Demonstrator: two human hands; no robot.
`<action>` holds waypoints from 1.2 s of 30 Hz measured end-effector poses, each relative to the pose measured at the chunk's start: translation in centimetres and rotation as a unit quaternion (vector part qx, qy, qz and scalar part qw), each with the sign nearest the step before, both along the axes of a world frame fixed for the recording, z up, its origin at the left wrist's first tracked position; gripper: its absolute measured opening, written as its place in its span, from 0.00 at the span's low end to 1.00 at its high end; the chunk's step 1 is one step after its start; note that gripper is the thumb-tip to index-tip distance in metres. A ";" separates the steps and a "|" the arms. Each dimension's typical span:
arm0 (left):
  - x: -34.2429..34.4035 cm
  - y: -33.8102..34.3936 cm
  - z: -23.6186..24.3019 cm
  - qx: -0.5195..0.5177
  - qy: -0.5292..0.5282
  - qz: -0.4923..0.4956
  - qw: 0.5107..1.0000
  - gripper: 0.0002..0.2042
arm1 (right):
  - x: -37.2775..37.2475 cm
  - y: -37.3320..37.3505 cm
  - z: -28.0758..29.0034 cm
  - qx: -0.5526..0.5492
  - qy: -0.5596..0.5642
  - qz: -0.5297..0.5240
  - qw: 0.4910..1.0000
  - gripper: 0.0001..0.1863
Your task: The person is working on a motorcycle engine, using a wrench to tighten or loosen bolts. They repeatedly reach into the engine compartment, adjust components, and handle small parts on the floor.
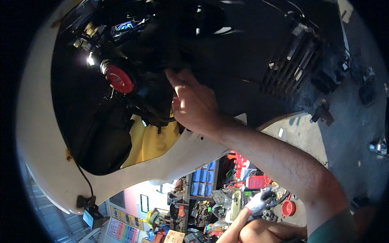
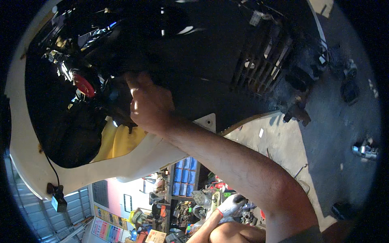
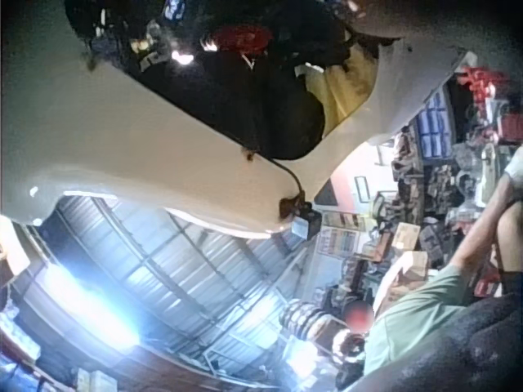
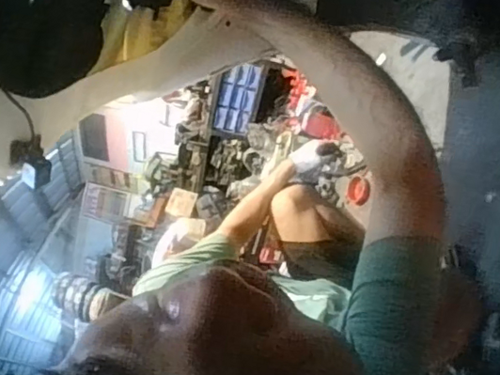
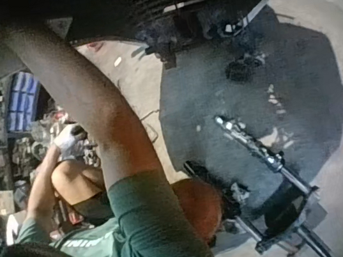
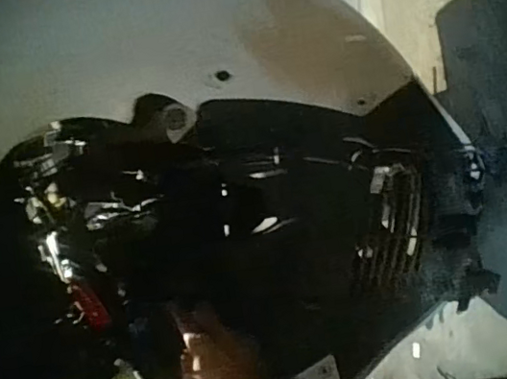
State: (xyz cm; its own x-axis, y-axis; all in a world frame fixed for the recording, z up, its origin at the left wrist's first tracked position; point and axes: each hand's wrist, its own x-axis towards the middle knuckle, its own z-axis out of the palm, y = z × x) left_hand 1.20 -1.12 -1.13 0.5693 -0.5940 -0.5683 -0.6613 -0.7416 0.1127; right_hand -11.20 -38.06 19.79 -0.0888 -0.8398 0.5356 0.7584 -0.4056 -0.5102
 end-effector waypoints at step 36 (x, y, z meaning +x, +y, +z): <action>-0.3 -0.5 0.2 0.006 0.013 0.027 1.000 0.17 | 1.0 -0.1 2.7 -0.010 -0.205 0.132 0.970 0.35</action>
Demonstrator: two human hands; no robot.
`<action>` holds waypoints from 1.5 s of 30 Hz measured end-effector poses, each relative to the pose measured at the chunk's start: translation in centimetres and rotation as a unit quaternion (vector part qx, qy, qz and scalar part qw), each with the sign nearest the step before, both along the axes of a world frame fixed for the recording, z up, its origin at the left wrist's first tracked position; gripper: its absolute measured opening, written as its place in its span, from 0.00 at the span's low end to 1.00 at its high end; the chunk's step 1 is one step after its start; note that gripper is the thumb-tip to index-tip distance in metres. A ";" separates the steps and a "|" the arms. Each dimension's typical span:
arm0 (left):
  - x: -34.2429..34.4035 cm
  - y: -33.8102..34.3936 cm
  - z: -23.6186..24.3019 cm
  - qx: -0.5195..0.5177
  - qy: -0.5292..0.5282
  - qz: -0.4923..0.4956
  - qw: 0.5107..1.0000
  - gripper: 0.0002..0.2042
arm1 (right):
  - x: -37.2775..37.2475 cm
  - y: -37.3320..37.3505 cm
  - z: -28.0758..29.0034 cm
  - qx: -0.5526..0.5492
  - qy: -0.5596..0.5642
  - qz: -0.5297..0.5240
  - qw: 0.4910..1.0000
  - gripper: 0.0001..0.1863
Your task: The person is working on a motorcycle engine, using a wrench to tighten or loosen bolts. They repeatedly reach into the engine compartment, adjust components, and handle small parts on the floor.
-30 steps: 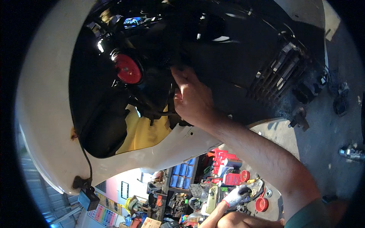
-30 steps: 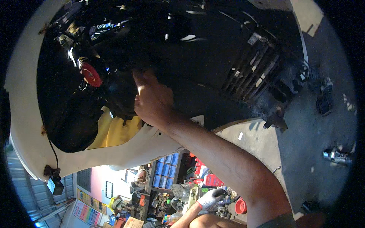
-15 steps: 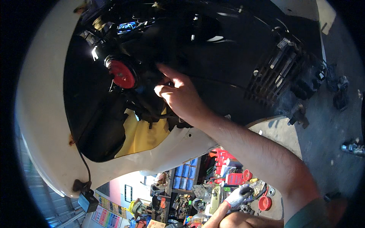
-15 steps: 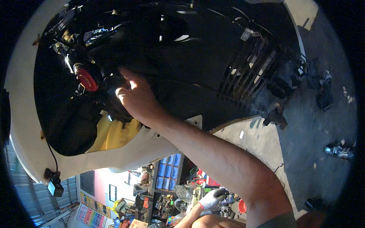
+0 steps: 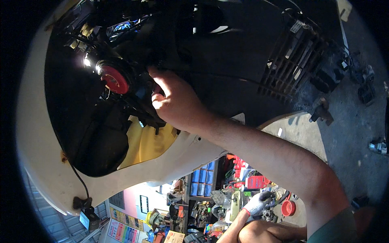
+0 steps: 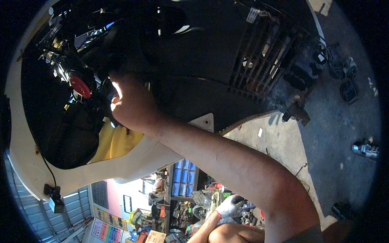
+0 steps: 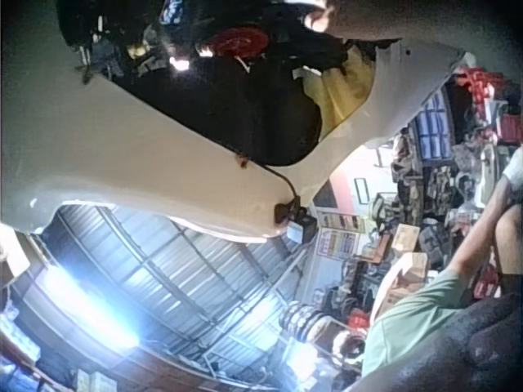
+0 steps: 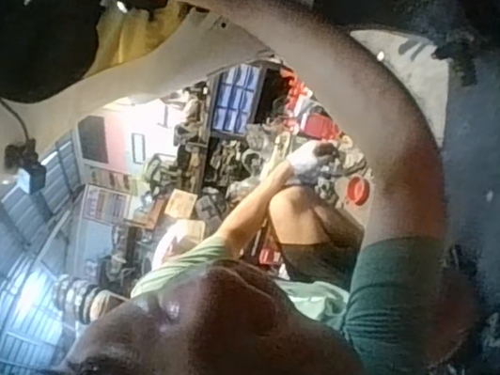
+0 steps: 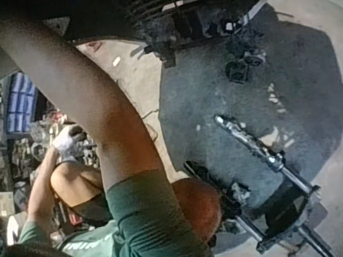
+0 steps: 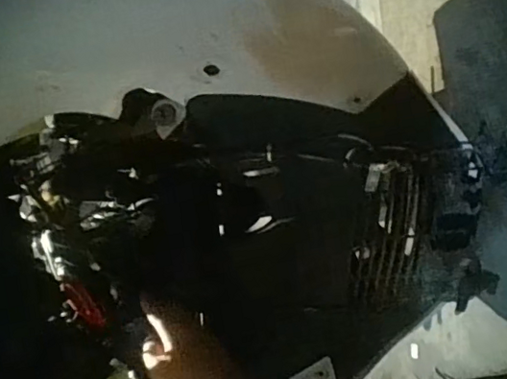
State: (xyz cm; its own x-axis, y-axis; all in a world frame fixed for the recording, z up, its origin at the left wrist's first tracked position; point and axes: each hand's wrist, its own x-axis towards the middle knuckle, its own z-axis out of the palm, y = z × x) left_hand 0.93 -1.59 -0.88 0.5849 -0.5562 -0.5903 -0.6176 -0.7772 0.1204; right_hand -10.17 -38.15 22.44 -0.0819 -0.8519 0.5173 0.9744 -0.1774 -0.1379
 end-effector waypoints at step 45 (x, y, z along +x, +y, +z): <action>-1.1 0.6 2.0 -0.015 -0.016 -0.123 0.992 0.17 | -1.0 4.3 -8.4 -0.038 0.243 -0.094 0.965 0.35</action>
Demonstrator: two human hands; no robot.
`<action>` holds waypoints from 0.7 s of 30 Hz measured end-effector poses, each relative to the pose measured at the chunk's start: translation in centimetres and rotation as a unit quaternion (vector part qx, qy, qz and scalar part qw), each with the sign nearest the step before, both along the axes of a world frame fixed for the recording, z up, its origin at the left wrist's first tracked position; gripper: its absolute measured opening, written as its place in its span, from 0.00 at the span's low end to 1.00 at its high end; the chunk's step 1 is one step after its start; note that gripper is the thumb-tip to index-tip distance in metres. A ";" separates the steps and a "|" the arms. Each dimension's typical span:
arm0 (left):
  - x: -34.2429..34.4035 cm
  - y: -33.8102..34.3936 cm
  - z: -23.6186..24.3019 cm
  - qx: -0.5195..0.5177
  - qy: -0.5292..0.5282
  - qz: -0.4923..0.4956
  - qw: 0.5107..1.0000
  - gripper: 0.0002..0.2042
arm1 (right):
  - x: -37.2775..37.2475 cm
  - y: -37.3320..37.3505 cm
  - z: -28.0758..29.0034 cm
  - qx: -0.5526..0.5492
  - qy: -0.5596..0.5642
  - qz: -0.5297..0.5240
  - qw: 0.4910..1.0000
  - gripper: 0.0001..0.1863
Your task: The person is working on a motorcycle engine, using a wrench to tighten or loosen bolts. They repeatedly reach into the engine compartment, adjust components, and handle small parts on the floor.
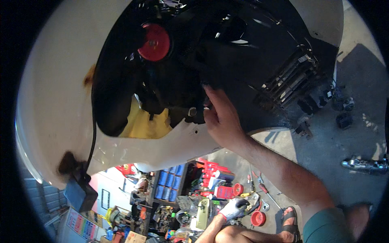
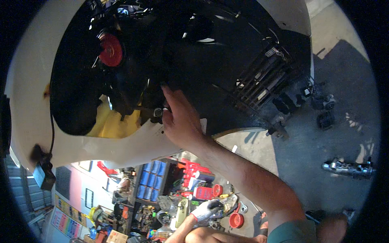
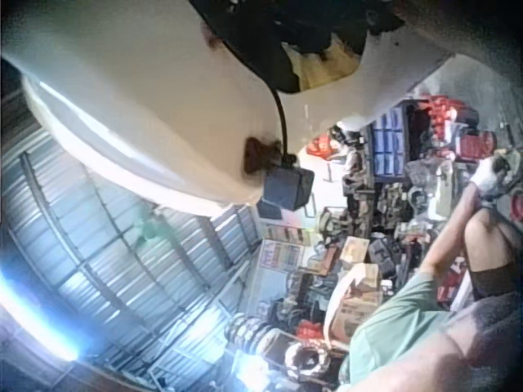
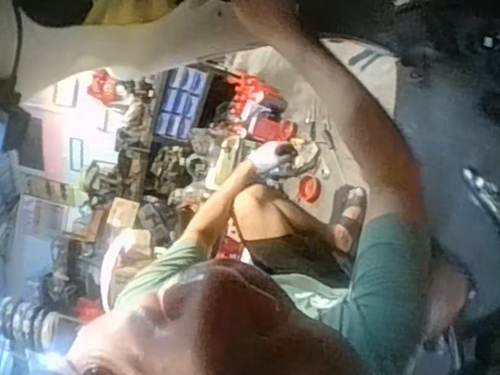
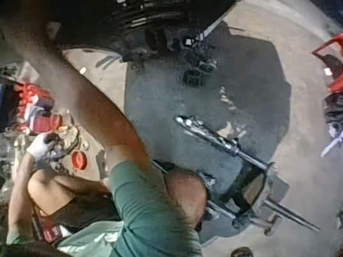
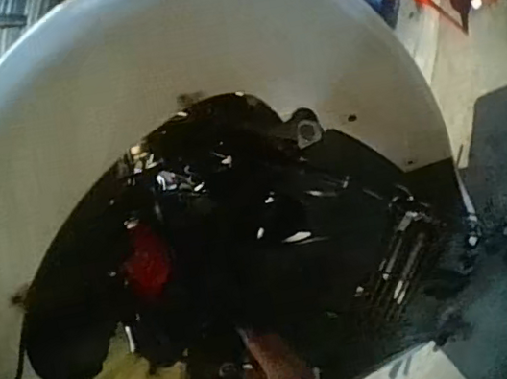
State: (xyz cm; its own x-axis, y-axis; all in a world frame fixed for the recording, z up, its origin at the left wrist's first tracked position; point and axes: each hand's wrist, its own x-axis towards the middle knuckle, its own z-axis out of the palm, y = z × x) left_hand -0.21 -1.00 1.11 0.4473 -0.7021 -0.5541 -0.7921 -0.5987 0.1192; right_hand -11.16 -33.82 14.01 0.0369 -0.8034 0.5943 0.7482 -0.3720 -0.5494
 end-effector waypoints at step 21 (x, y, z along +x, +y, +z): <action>2.6 4.7 -1.9 -0.020 0.017 0.078 0.997 0.15 | -0.4 -8.1 4.3 -0.033 0.039 -0.189 0.981 0.29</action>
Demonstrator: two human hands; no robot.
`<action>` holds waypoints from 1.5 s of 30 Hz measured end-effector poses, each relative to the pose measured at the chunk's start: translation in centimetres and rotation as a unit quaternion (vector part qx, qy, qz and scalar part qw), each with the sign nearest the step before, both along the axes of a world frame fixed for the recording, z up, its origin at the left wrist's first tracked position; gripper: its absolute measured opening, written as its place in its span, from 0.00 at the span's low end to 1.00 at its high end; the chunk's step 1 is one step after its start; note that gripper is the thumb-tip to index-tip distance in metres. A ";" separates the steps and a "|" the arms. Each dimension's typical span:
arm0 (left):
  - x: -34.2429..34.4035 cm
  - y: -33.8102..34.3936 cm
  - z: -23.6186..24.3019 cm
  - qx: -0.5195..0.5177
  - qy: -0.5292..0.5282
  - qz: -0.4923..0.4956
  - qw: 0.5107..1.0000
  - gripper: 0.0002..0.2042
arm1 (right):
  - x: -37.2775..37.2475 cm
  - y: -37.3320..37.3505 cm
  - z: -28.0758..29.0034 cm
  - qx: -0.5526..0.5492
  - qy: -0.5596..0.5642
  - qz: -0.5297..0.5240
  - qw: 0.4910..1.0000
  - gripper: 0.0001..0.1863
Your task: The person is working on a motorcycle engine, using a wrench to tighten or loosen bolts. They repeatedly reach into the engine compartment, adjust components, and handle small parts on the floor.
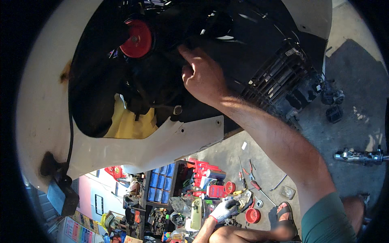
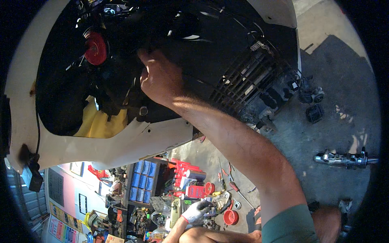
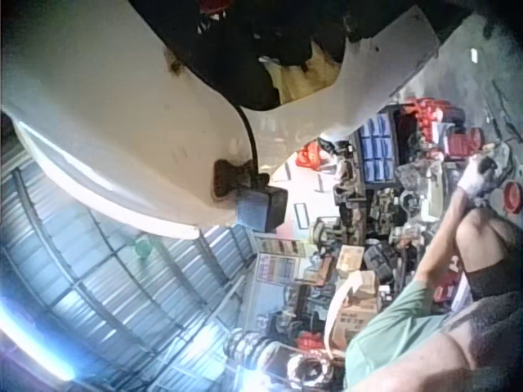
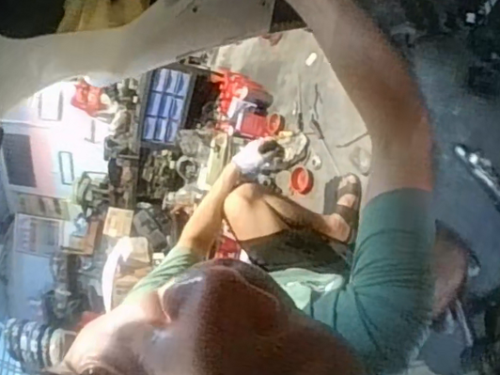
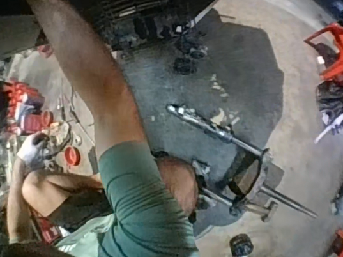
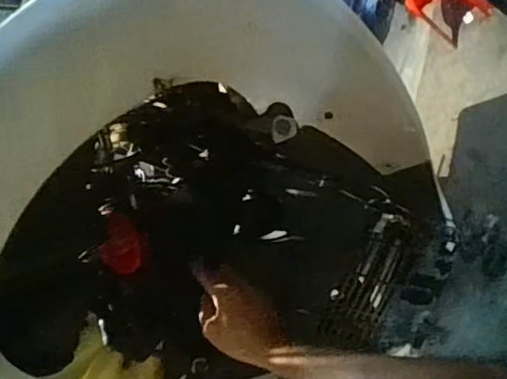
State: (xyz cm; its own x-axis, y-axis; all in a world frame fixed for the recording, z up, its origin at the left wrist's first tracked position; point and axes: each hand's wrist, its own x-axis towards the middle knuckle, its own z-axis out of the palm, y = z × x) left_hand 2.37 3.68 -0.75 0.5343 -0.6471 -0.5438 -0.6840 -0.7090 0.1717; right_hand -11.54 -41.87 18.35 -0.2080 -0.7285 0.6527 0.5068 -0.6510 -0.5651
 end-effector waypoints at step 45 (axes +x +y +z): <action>-0.5 -1.5 0.2 0.026 0.005 0.012 1.000 0.19 | 0.5 0.0 0.3 -0.054 0.004 -0.073 0.996 0.32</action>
State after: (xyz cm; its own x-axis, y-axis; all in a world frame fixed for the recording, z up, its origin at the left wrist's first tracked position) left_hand 1.91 2.19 -0.59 0.5441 -0.6048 -0.5815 -0.6648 -0.7336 0.1409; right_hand -11.06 -41.87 18.62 -0.3005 -0.6166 0.7277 0.3983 -0.7744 -0.4917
